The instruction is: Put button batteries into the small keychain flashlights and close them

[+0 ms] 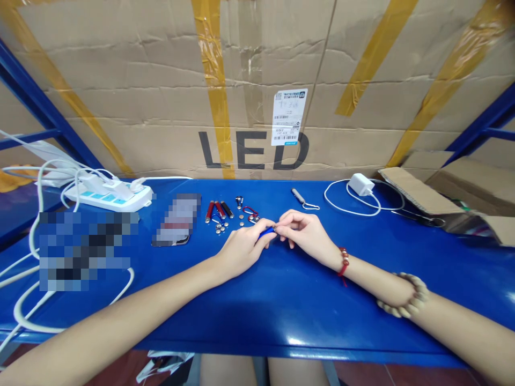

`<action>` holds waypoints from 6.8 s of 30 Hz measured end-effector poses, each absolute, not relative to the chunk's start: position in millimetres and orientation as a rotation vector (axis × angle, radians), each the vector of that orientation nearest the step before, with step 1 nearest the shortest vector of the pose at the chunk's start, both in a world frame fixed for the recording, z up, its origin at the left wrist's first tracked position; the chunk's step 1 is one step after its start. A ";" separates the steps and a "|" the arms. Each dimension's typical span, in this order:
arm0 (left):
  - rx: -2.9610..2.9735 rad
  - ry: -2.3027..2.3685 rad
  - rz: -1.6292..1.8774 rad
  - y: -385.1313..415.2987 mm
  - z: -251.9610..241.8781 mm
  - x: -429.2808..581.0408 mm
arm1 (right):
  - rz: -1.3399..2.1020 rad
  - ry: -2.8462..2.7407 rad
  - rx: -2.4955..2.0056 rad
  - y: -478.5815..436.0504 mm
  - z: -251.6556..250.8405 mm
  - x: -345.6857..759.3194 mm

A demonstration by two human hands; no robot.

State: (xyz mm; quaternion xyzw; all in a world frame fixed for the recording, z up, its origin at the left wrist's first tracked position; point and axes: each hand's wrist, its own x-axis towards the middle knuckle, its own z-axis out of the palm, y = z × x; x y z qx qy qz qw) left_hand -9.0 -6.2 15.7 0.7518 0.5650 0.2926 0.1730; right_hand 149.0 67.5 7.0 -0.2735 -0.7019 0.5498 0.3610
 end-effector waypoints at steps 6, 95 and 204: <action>2.052 1.592 0.944 -6.5 16.0 -8.3 | 1.503 -1.660 -0.869 69.6 12.0 148.8; 2.272 1.556 1.021 -8.3 11.4 -8.9 | 1.802 -1.857 -0.885 67.4 26.8 157.3; 2.175 1.913 0.903 -0.1 -0.1 -10.1 | 0.583 -2.445 -0.574 67.7 3.7 157.0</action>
